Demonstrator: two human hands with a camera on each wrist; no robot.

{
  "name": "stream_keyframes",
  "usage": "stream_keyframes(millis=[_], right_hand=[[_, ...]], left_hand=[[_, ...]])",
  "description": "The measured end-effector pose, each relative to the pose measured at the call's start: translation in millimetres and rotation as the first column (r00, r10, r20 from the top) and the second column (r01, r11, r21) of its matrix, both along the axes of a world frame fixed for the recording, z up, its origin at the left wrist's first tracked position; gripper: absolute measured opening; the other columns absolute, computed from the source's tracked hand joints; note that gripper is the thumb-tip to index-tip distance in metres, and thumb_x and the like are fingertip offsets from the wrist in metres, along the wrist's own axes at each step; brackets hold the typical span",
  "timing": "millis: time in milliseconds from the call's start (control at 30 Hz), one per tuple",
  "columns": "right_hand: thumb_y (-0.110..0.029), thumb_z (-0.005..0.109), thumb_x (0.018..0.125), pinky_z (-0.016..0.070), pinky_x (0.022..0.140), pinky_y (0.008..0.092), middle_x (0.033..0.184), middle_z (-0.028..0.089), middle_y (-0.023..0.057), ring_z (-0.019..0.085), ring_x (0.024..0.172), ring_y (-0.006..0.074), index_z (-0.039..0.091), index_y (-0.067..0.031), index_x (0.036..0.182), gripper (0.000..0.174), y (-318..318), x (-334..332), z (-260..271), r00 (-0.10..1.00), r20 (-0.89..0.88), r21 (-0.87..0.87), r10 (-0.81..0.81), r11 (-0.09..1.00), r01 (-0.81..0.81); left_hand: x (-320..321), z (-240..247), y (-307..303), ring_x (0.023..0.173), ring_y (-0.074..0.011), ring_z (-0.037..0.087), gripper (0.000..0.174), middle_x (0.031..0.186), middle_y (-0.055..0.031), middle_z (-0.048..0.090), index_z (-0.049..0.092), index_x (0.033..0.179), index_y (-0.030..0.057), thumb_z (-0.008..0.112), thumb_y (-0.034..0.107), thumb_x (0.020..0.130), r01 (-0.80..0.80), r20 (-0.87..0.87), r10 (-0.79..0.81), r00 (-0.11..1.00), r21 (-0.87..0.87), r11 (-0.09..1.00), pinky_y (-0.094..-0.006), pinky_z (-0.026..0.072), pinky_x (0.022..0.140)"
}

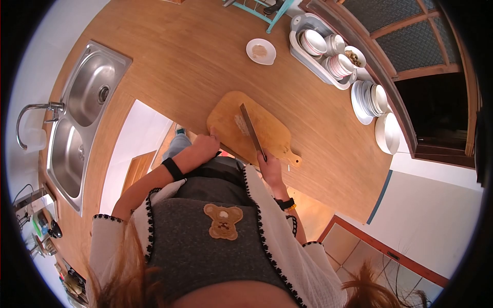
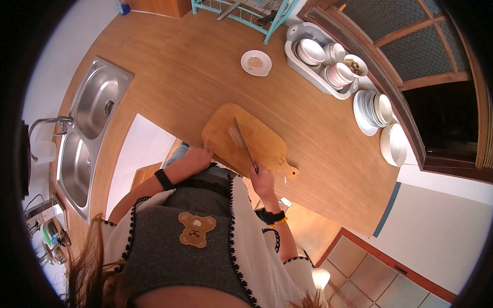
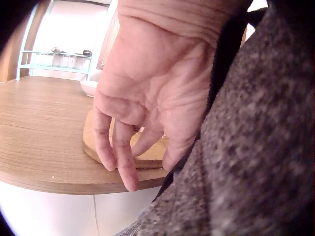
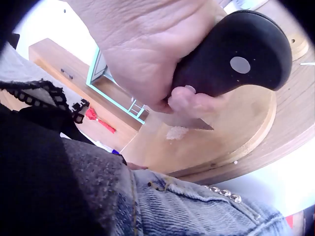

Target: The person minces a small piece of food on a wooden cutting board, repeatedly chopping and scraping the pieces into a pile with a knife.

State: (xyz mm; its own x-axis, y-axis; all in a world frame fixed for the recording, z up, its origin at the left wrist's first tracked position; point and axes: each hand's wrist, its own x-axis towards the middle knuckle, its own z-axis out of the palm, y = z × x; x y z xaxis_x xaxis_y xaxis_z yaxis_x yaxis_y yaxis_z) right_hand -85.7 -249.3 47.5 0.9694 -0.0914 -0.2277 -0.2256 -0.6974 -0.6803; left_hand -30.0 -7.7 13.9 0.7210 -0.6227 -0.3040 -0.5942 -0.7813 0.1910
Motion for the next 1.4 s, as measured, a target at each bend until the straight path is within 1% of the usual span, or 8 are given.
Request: stream_keyframes(millis=[67,200,300,400,500,567,900,1400], right_hand=[[-0.026,0.049,0.085,0.0442,0.056,0.0422,0.067,0.057,0.0194,0.058,0.065,0.0366,0.057,-0.0072,0.099,0.025,4.4,1.9,8.5,0.997,-0.077,0.008,0.014,1.0,-0.014],[-0.026,0.049,0.085,0.0442,0.055,0.0419,0.066,0.057,0.0191,0.058,0.064,0.0362,0.058,-0.0071,0.098,0.025,3.4,0.4,4.8,0.999,-0.051,-0.001,-0.011,1.0,0.011],[-0.026,0.048,0.085,0.0439,0.055,0.042,0.065,0.057,0.019,0.058,0.064,0.0359,0.058,-0.0069,0.097,0.025,1.9,2.4,8.0,0.999,-0.021,-0.008,0.044,0.999,-0.044],[-0.026,0.048,0.085,0.0439,0.055,0.0422,0.065,0.057,0.0189,0.058,0.064,0.0361,0.058,-0.0071,0.097,0.025,1.8,5.1,12.6,0.995,-0.097,0.013,0.028,1.0,-0.027],[-0.027,0.048,0.085,0.0441,0.055,0.0421,0.065,0.057,0.0189,0.057,0.064,0.0366,0.058,-0.0074,0.096,0.024,-1.3,5.0,8.4,0.997,-0.003,-0.029,0.073,0.997,-0.073],[-0.027,0.048,0.085,0.0442,0.056,0.0428,0.066,0.057,0.0194,0.057,0.065,0.0369,0.058,-0.0077,0.096,0.024,2.4,7.8,14.5,0.997,-0.062,-0.019,0.047,0.999,-0.049],[-0.029,0.048,0.085,0.046,0.061,0.0428,0.075,0.06,0.0192,0.058,0.071,0.0366,0.058,-0.0098,0.1,0.026,-0.9,7.7,14.6,0.991,-0.081,-0.065,0.105,0.992,-0.11],[-0.026,0.05,0.084,0.0464,0.059,0.0427,0.072,0.06,0.0186,0.058,0.068,0.0359,0.058,-0.0109,0.1,0.024,1.3,1.9,15.5,0.993,-0.058,-0.059,0.107,0.992,-0.111]], left_hand=[[-1.4,1.1,1.6,0.063,-0.0338,0.061,0.041,0.111,-0.0378,0.044,0.049,0.102,-0.0099,0.052,0.024,0.078,0.01,0.029,-0.009,1.0,-0.006,1.0,-0.0413,0.0476,0.049],[-3.0,0.9,1.7,0.062,-0.0343,0.06,0.043,0.111,-0.0383,0.044,0.048,0.104,-0.0108,0.051,0.023,0.078,0.001,0.046,0.0,0.999,-0.023,1.0,-0.0414,0.0474,0.049],[-2.5,0.5,2.6,0.062,-0.0345,0.06,0.044,0.112,-0.0385,0.042,0.047,0.107,-0.0112,0.051,0.022,0.077,0.021,0.054,-0.02,0.998,-0.007,1.0,-0.0412,0.0472,0.048],[-4.3,0.3,3.6,0.062,-0.0343,0.06,0.045,0.114,-0.0382,0.042,0.046,0.109,-0.0111,0.05,0.019,0.076,0.009,0.047,-0.008,0.999,-0.019,1.0,-0.0406,0.0474,0.048],[-4.3,1.8,1.5,0.062,-0.0345,0.06,0.045,0.115,-0.0381,0.041,0.046,0.111,-0.0109,0.05,0.016,0.074,0.022,0.072,-0.021,0.997,-0.006,1.0,-0.0407,0.0477,0.049],[-4.3,6.7,2.0,0.062,-0.0354,0.06,0.046,0.115,-0.0382,0.041,0.045,0.111,-0.0109,0.049,0.015,0.074,-0.013,0.032,0.014,0.999,-0.012,1.0,-0.0412,0.048,0.049],[-5.7,-0.4,1.0,0.062,-0.0371,0.06,0.042,0.114,-0.0382,0.042,0.047,0.109,-0.0116,0.046,0.015,0.076,-0.009,0.075,0.011,0.997,-0.031,0.999,-0.0422,0.048,0.05],[-6.3,-2.7,0.3,0.064,-0.0373,0.06,0.047,0.114,-0.0378,0.042,0.046,0.109,-0.0105,0.051,0.027,0.081,-0.01,0.03,0.01,0.999,-0.02,1.0,-0.0416,0.0485,0.051]])
